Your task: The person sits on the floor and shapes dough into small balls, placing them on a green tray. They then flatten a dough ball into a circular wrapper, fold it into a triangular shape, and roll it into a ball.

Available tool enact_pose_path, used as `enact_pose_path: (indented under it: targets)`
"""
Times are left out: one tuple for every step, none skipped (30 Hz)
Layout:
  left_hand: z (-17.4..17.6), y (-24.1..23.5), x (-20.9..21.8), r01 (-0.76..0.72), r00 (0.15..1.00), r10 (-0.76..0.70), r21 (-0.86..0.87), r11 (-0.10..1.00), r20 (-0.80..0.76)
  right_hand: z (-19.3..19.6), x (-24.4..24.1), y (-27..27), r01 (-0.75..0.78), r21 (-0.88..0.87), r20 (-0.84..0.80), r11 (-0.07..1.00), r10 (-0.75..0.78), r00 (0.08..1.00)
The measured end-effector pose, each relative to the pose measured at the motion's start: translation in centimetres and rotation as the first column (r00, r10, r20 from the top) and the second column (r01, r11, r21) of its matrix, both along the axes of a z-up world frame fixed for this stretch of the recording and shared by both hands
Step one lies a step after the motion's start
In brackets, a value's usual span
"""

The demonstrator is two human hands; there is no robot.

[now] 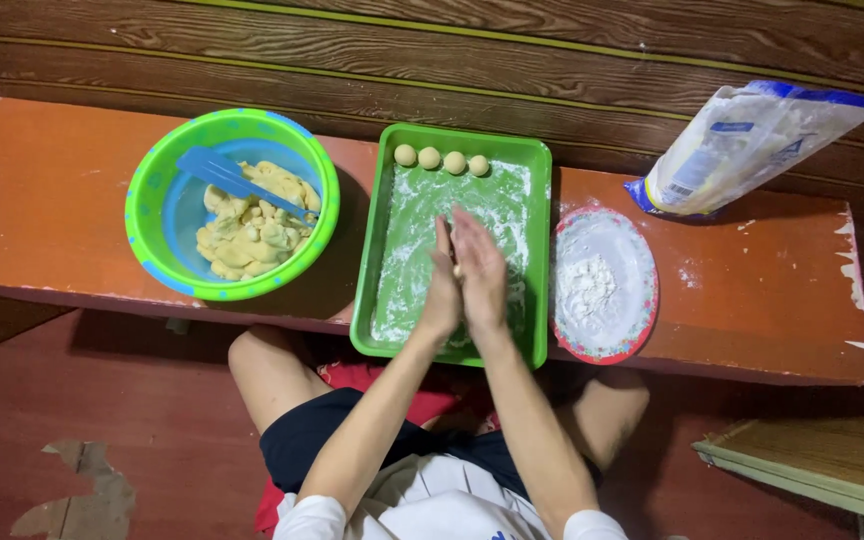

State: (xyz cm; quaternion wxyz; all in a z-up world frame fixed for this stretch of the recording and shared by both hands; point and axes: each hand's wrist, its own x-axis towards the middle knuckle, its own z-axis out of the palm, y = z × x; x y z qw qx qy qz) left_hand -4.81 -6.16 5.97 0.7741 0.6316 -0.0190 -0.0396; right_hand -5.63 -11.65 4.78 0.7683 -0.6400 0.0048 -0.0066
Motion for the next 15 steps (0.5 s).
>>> enact_pose_path:
  targets:
    - [-0.6,0.5,0.4,0.002,1.0,-0.002,-0.002,1.0,0.004,0.7,-1.0,0.5,0.002,-0.002,0.004,1.0,-0.002,1.0]
    - [-1.1,0.9,1.1,-0.03,0.999,0.03,-0.018,0.999,0.011,1.5,-1.8,1.0,0.01,-0.021,0.034,1.0,-0.009,0.999]
    - [-1.5,1.3,1.7,-0.061,0.998,0.062,-0.035,0.997,0.019,2.2,-2.5,1.5,0.018,-0.04,0.065,0.999,-0.015,0.998]
    - [-1.3,0.9,1.7,-0.057,0.998,0.058,-0.037,0.998,0.024,2.7,-2.3,1.5,0.022,-0.042,0.07,0.999,-0.019,0.997]
    - [-1.2,0.4,1.6,-0.049,0.997,0.05,-0.018,0.999,0.061,3.0,-2.0,1.5,0.015,-0.078,0.13,0.997,-0.005,0.992]
    - [-1.4,0.2,0.8,-0.039,0.996,0.038,0.007,0.999,0.083,3.2,-2.5,1.6,0.012,-0.108,0.174,0.994,0.007,0.985]
    - [-1.5,-0.1,-0.2,-0.032,0.997,0.031,0.012,0.999,0.074,1.0,-1.3,0.8,0.018,-0.104,0.165,0.994,0.0,0.986]
    - [-1.5,-0.4,-0.8,-0.02,0.992,0.014,0.048,0.999,0.122,-1.0,0.3,0.1,0.03,-0.135,0.23,0.99,0.002,0.973]
    - [-1.4,-0.7,-1.4,-0.009,0.986,-0.006,0.085,0.996,0.169,-3.0,1.8,-0.6,0.044,-0.165,0.294,0.985,0.007,0.956]
    - [-1.2,-1.0,-1.9,0.003,0.986,-0.018,0.086,0.996,0.165,-5.2,3.3,-1.2,0.055,-0.164,0.29,0.985,-0.005,0.957]
    - [-1.0,-1.3,-2.5,0.017,0.978,-0.042,0.118,0.993,0.206,-7.4,4.7,-1.8,-0.016,-0.142,0.345,0.99,0.065,0.936]
    - [-0.9,-1.7,-3.0,0.026,0.967,-0.062,0.146,0.989,0.248,-9.6,6.2,-2.5,-0.093,-0.13,0.402,0.987,0.138,0.905]
    - [0.1,-1.3,-3.2,0.035,0.967,-0.07,0.144,0.989,0.246,-7.6,4.1,-1.8,-0.085,-0.132,0.4,0.988,0.131,0.907]
    - [1.3,-0.8,-3.0,0.038,0.961,-0.072,0.13,0.991,0.268,-5.4,2.5,-1.1,-0.092,-0.123,0.381,0.988,0.132,0.915]
    - [2.5,-0.3,-2.7,0.041,0.955,-0.074,0.116,0.992,0.289,-3.1,1.0,-0.3,-0.099,-0.114,0.362,0.989,0.134,0.922]
